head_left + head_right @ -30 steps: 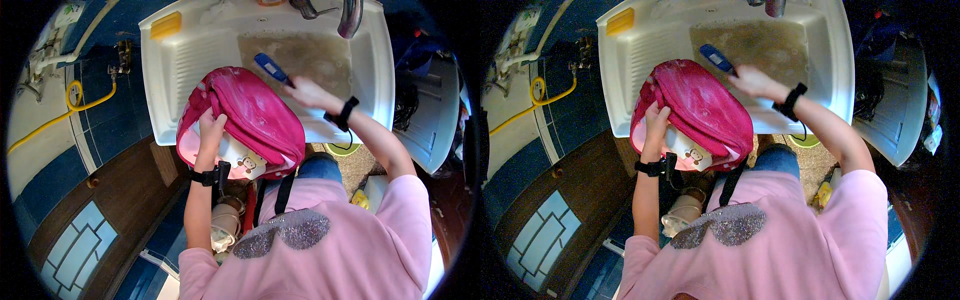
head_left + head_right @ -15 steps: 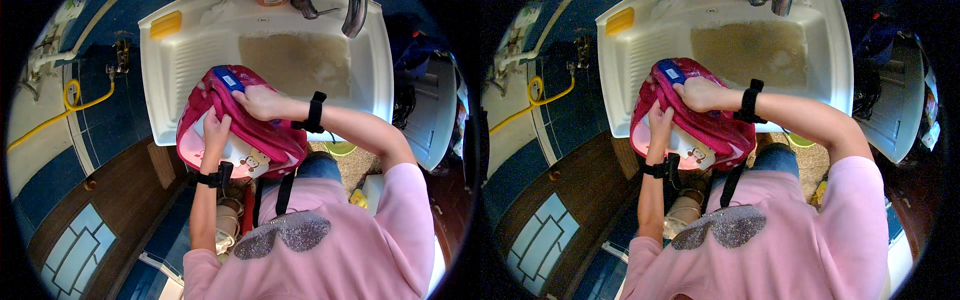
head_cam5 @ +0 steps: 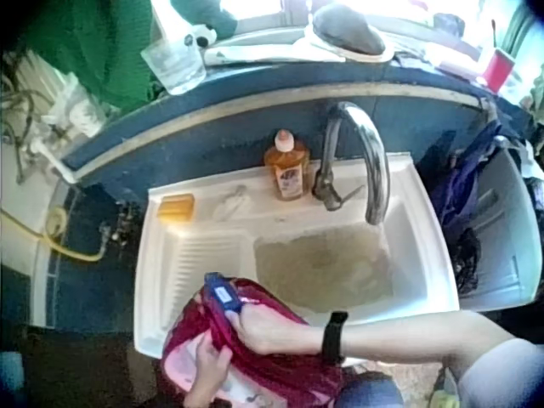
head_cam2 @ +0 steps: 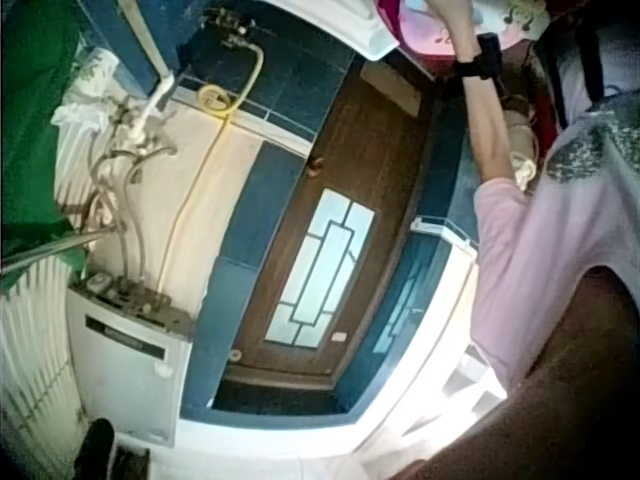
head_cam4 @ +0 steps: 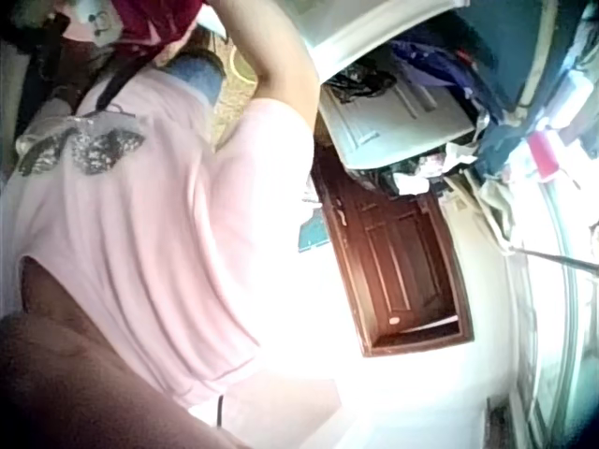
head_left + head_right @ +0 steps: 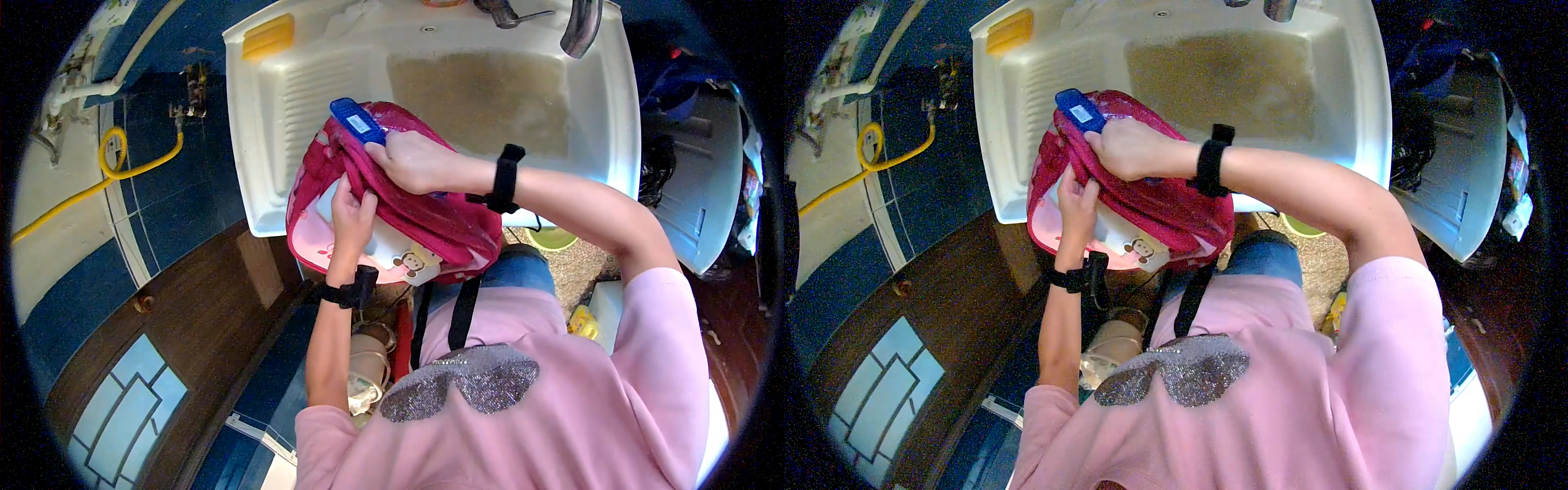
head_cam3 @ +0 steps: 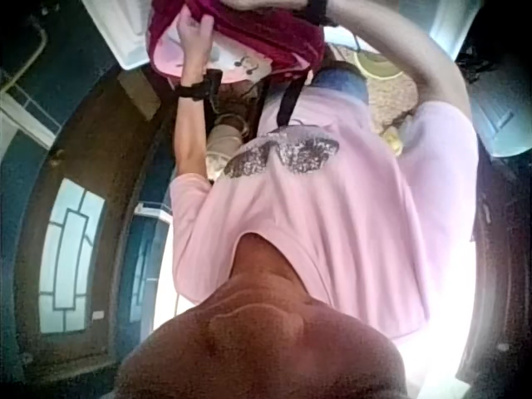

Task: The person cleans a pink backpack using a blue brush and water in a utility sink.

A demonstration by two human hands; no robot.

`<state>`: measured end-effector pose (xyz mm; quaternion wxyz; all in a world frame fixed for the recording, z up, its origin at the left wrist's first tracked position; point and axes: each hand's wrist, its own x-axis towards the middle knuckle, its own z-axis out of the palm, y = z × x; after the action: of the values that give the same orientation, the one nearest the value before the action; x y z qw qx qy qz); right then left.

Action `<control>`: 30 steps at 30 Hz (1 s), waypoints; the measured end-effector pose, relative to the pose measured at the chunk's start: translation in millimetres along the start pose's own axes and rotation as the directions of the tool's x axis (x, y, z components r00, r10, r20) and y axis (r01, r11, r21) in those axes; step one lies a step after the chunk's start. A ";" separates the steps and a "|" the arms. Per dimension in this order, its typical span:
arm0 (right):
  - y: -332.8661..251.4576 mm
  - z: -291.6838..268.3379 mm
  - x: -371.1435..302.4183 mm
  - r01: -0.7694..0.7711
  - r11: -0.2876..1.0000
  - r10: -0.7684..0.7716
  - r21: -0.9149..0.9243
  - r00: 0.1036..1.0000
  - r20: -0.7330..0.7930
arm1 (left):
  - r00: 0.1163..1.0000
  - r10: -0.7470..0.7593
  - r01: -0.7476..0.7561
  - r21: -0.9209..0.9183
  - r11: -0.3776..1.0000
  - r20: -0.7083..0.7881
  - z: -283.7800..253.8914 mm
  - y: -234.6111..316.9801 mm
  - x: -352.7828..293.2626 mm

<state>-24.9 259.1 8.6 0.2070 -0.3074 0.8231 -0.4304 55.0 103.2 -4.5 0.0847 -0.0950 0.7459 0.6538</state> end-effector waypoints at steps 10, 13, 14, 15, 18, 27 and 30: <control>-31.4 -18.6 -112.6 -0.377 0.924 0.380 -0.064 0.891 0.247 | 0.997 -0.072 0.072 -0.135 0.988 0.007 -8.2 -0.8 -0.5; -28.9 -32.1 -132.3 -0.309 0.946 0.325 -0.100 0.889 0.324 | 0.996 -0.087 0.088 -0.126 0.988 0.011 -8.4 5.7 -3.8; -27.3 -35.2 -141.5 -0.303 0.939 0.342 -0.164 0.879 0.332 | 0.994 -0.108 0.109 -0.147 0.983 0.009 -12.2 -0.7 -5.5; -25.8 -36.9 -150.0 -0.290 0.930 0.354 -0.225 0.871 0.341 | 0.992 -0.129 0.128 -0.165 0.978 0.002 -16.3 -2.4 -6.9; -25.6 -46.3 -167.0 -0.245 0.942 0.313 -0.231 0.888 0.337 | 0.981 -0.195 0.187 -0.260 0.947 -0.002 -19.1 1.0 -12.5; -25.3 -29.0 -127.8 -0.264 0.964 0.262 -0.026 0.934 0.243 | 0.980 -0.196 0.175 -0.347 0.921 -0.026 -14.5 3.6 -11.0; -25.1 -14.1 -77.7 -0.168 0.985 0.165 0.028 0.983 0.076 | 0.980 -0.199 0.183 -0.294 0.938 -0.023 -18.7 -3.6 -7.9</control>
<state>31.2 309.4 43.2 0.2775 -0.2495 0.8302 -0.4142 63.5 84.5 -3.5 0.1134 -0.1955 0.6310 0.7422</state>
